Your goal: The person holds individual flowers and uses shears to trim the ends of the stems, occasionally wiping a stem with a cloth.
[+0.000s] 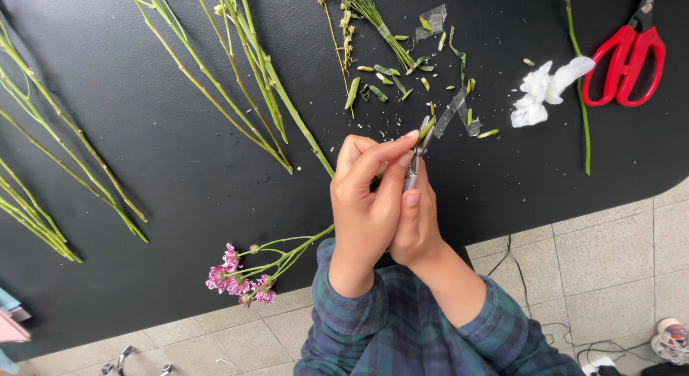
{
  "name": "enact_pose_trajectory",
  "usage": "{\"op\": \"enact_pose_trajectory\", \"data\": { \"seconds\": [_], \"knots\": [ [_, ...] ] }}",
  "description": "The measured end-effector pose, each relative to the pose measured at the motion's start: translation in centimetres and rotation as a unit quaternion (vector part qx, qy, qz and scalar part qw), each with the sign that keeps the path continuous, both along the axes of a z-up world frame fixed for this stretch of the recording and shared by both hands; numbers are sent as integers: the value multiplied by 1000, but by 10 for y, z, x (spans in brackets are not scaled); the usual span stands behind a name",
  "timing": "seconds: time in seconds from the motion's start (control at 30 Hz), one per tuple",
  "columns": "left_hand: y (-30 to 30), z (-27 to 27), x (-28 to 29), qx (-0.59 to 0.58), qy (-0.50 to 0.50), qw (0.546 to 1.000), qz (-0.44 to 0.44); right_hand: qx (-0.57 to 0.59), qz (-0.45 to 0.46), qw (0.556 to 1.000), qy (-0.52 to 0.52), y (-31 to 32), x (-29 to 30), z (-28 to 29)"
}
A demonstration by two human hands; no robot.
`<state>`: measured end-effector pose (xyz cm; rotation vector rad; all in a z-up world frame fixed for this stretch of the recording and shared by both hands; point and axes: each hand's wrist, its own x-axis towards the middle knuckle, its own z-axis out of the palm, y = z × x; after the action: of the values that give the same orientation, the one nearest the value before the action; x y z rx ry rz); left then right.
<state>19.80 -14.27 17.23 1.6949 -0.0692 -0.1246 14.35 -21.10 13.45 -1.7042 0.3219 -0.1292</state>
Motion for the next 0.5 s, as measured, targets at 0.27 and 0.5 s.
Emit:
{"op": "enact_pose_trajectory", "data": {
  "seconds": [0.27,0.5],
  "knots": [
    [3,-1,3,-28,22,999,-12,-42,-12,999,-8,0,6,7],
    [5,-6,5,-33,27,999,-22,-82,-26,996,-1,-2,-8,-10]
  ]
}}
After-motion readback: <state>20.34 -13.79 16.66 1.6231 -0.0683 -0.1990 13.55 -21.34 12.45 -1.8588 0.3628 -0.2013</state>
